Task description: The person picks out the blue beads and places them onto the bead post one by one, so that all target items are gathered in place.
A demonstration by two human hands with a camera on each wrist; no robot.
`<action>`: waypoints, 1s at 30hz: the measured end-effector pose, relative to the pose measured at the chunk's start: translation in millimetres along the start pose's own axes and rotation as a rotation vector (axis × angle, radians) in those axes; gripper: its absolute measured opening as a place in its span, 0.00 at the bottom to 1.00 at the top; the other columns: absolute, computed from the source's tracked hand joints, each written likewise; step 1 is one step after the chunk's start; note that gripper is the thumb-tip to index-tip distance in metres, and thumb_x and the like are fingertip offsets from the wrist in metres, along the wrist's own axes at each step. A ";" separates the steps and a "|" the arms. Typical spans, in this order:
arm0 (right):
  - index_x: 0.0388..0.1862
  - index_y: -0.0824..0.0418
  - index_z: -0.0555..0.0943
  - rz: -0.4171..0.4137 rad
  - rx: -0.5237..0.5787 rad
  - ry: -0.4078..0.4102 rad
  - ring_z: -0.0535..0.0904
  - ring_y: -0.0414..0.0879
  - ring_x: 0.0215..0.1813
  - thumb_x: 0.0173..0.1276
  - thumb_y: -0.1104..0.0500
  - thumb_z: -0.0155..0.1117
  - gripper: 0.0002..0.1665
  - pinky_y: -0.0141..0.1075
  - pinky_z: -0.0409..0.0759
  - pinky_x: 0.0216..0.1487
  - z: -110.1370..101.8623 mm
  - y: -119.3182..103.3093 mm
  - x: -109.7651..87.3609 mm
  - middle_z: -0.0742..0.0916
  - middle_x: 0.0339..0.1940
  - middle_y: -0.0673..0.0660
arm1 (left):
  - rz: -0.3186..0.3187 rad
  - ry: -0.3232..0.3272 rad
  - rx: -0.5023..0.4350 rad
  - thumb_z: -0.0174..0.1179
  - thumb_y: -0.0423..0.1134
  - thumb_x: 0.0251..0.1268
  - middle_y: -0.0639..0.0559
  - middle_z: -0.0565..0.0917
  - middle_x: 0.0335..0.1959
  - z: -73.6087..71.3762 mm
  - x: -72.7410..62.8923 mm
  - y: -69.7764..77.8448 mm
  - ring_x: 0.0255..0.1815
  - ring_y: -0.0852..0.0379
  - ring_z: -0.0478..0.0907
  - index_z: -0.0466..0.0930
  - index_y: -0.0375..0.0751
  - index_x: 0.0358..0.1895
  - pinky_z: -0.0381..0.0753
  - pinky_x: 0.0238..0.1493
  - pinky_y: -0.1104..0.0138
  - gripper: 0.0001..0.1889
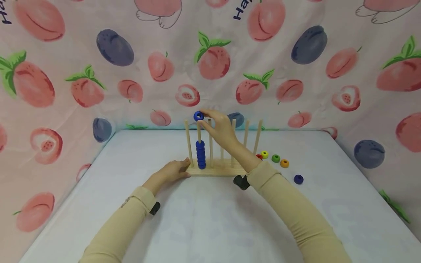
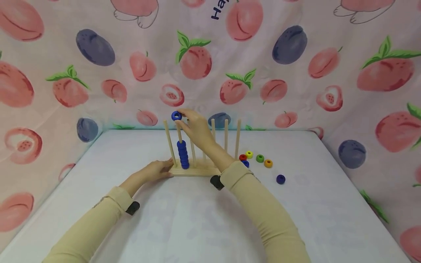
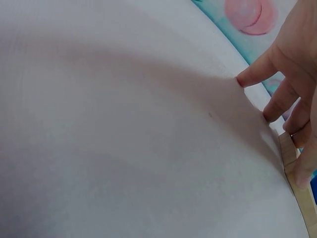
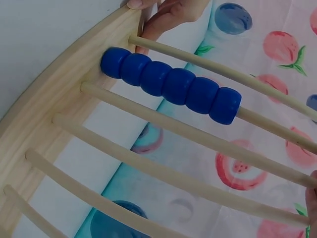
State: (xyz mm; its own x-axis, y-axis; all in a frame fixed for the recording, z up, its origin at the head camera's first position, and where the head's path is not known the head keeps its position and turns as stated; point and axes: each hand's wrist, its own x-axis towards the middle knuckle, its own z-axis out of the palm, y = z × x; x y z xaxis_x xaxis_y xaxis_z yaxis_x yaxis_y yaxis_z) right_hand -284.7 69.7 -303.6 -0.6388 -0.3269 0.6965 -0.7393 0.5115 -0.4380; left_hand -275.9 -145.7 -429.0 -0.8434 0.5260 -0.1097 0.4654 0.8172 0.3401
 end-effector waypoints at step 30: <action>0.55 0.69 0.77 0.152 0.040 -0.177 0.83 0.52 0.51 0.66 0.60 0.61 0.21 0.40 0.80 0.55 -6.5 0.3 18.4 0.86 0.48 0.64 | 0.019 -0.008 -0.022 0.58 0.46 0.65 0.37 0.63 0.68 0.5 2.5 -3.0 0.65 0.35 0.66 0.61 0.31 0.67 0.65 0.67 0.49 0.33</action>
State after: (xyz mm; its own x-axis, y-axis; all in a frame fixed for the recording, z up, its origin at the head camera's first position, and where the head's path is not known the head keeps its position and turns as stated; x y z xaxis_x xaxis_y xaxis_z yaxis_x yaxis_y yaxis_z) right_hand -295.3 69.0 -287.2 -0.7682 -0.3843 0.5121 -0.6374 0.5346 -0.5549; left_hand -279.3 -146.7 -430.8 -0.8324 0.5430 -0.1109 0.4748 0.8019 0.3627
